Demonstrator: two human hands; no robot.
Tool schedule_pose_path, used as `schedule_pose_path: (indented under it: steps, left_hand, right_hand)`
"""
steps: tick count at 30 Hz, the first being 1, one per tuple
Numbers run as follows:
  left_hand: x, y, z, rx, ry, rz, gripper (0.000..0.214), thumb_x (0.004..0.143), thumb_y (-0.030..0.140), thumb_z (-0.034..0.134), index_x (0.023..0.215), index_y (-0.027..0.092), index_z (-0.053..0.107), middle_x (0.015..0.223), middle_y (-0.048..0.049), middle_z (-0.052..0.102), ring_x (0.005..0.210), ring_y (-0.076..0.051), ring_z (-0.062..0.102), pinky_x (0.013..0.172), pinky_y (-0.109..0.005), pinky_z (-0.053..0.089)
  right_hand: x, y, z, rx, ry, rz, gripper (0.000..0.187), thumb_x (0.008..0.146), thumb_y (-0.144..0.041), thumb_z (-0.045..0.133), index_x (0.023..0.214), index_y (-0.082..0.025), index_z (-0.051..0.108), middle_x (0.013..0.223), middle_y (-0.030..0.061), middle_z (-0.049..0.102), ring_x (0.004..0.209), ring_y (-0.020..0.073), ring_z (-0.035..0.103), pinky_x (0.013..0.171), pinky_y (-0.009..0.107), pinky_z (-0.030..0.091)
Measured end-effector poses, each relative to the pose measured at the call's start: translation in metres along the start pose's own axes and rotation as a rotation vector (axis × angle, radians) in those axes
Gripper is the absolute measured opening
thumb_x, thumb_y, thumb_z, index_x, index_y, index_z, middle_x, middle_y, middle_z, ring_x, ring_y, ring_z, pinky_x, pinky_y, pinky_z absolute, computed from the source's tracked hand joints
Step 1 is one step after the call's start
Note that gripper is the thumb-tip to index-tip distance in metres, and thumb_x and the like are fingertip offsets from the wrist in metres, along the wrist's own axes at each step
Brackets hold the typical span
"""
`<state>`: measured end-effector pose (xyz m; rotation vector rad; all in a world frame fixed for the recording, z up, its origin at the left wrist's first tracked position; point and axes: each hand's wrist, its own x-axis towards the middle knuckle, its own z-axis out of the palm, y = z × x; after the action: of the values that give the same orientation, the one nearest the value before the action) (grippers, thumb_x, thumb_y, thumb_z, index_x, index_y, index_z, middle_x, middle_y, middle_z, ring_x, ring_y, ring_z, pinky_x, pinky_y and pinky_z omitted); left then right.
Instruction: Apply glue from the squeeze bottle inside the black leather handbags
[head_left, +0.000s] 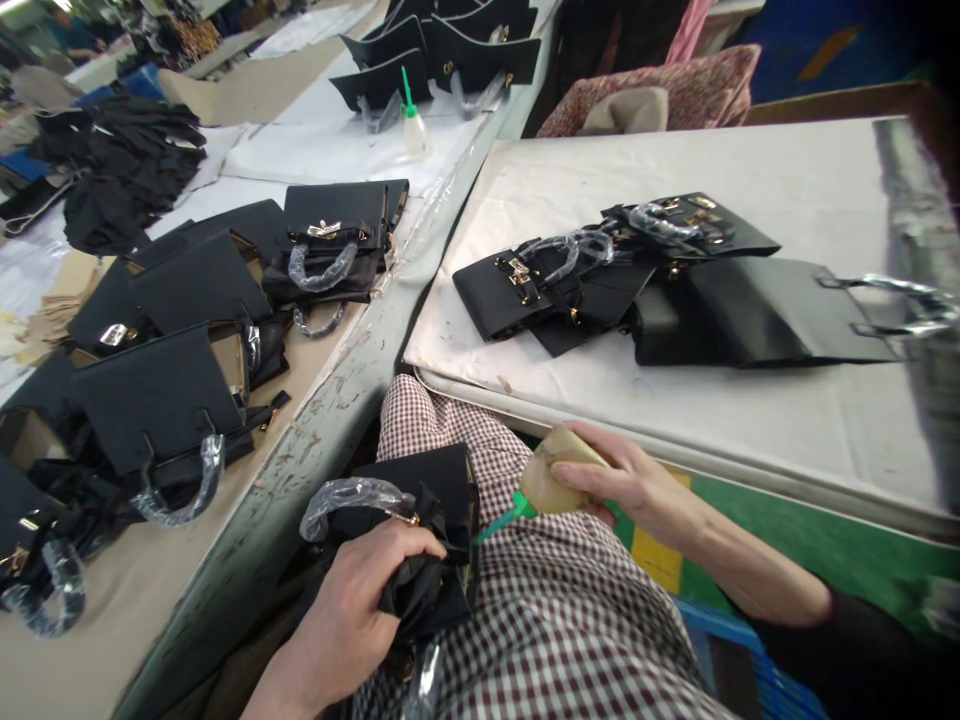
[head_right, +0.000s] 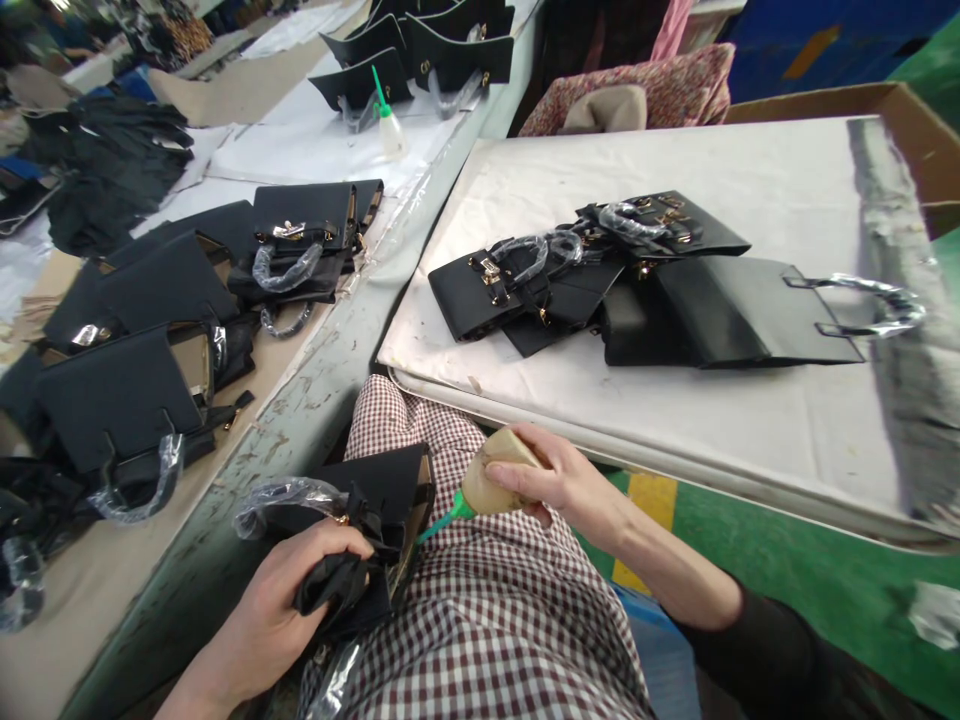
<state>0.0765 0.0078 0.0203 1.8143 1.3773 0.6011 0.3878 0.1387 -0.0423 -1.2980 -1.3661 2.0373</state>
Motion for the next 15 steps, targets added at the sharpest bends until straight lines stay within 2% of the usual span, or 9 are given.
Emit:
schedule_pose_path:
  steps: [4,9,15]
  left_hand:
    - [0.0,0.001,0.0,-0.011,0.0,0.003,0.044,0.089,-0.005,0.053,0.116,0.028,0.062,0.103,0.002,0.076,0.093,-0.015,0.073,0.086,-0.025,0.053]
    - [0.001,0.002,0.0,0.005,0.012,0.024,0.042,0.09,-0.004,0.052,0.115,0.028,0.063,0.102,0.0006,0.077,0.092,-0.016,0.073,0.084,-0.026,0.054]
    - [0.003,0.001,0.001,-0.006,0.013,-0.009,0.038,0.091,-0.002,0.056,0.113,0.028,0.063,0.101,0.002,0.076,0.092,-0.015,0.073,0.085,-0.025,0.054]
  right_hand:
    - [0.012,0.006,-0.004,-0.084,0.037,-0.004,0.042,0.087,-0.058,0.076,0.098,-0.019,0.065,0.075,-0.0013,0.059,0.057,0.0136,0.05,0.045,0.025,0.038]
    - [0.019,0.014,-0.008,-0.211,0.146,-0.021,0.044,0.087,-0.061,0.076,0.1,-0.02,0.064,0.077,-0.0015,0.063,0.055,0.0148,0.054,0.047,0.027,0.041]
    - [0.017,0.022,-0.007,-0.142,0.188,-0.067,0.047,0.087,-0.061,0.076,0.108,-0.02,0.064,0.077,-0.002,0.06,0.057,0.0151,0.054,0.046,0.027,0.043]
